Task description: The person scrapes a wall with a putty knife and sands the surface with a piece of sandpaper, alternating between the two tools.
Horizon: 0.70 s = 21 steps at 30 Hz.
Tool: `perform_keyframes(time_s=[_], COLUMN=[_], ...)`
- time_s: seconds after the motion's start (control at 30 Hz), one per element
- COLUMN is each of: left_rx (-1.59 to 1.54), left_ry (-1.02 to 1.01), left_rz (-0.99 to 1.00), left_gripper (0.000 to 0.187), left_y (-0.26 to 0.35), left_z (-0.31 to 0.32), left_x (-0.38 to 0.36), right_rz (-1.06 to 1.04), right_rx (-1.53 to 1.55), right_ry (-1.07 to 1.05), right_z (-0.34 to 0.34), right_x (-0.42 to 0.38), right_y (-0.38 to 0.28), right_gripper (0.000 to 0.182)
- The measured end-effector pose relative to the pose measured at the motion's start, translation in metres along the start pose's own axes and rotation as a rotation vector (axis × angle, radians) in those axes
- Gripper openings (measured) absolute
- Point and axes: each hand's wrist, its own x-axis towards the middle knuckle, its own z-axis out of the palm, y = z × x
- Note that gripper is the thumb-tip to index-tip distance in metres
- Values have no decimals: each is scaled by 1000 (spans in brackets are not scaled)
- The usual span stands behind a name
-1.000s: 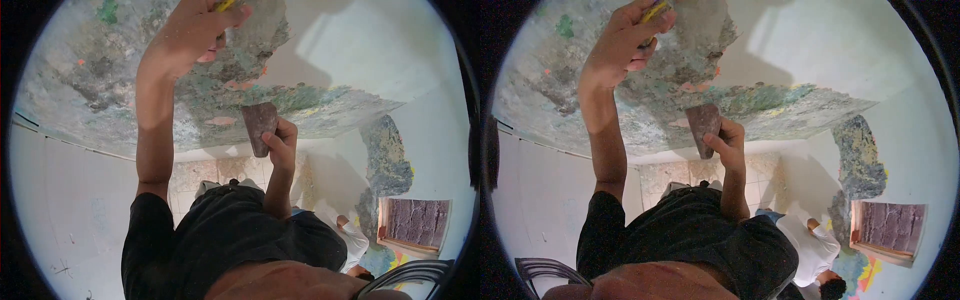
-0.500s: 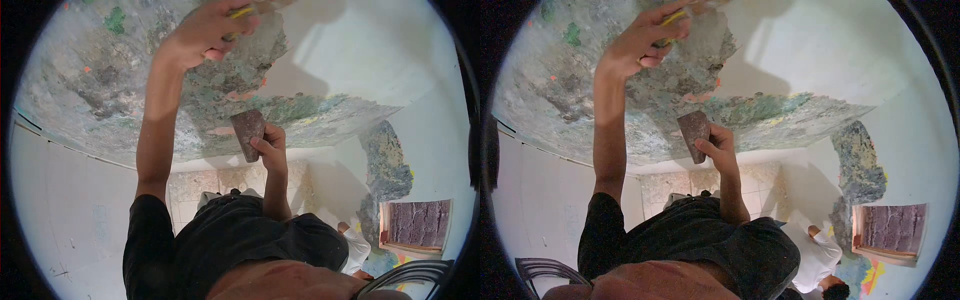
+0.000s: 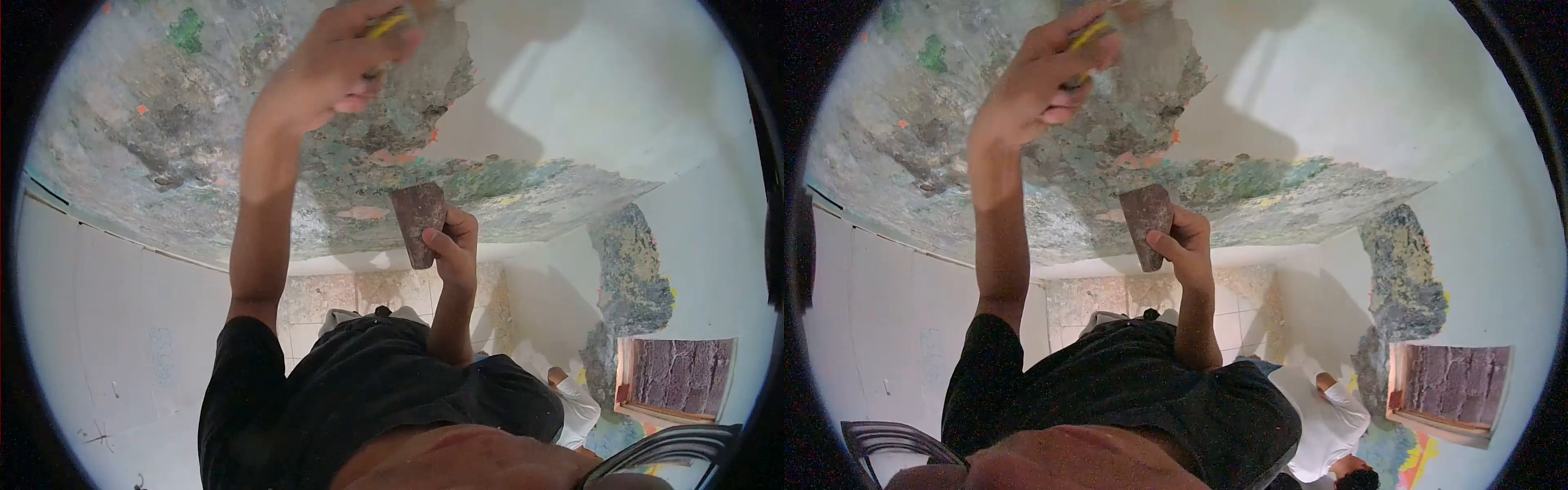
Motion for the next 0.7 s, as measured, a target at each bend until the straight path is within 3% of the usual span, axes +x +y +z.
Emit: perform_keyframes(time_s=[0.1,0.2,0.33,0.4,0.6,0.7], left_rx=[-34,94,100,48,-67,-20], left_ry=[77,231,239,264,130,199], left_rz=[-23,105,107,102,142,223], left_gripper=[51,52,54,54,53,53], left_y=[6,-21,-26,-36,-41,-45], left_z=[10,1,9,4,-2,3], left_x=[-14,-22,-23,-26,-11,-16], right_rz=[-18,-27,30,-38,-52,-37], right_rx=[-35,-35,-28,-46,-47,-53], right_ry=[-14,-13,55,-7,-1,25], right_z=[1,-8,-4,-4,0,-7], right_x=[-3,-4,-5,-8,-5,-8], right_y=[2,4,5,4,1,-1], right_gripper=[18,17,17,18,19,19])
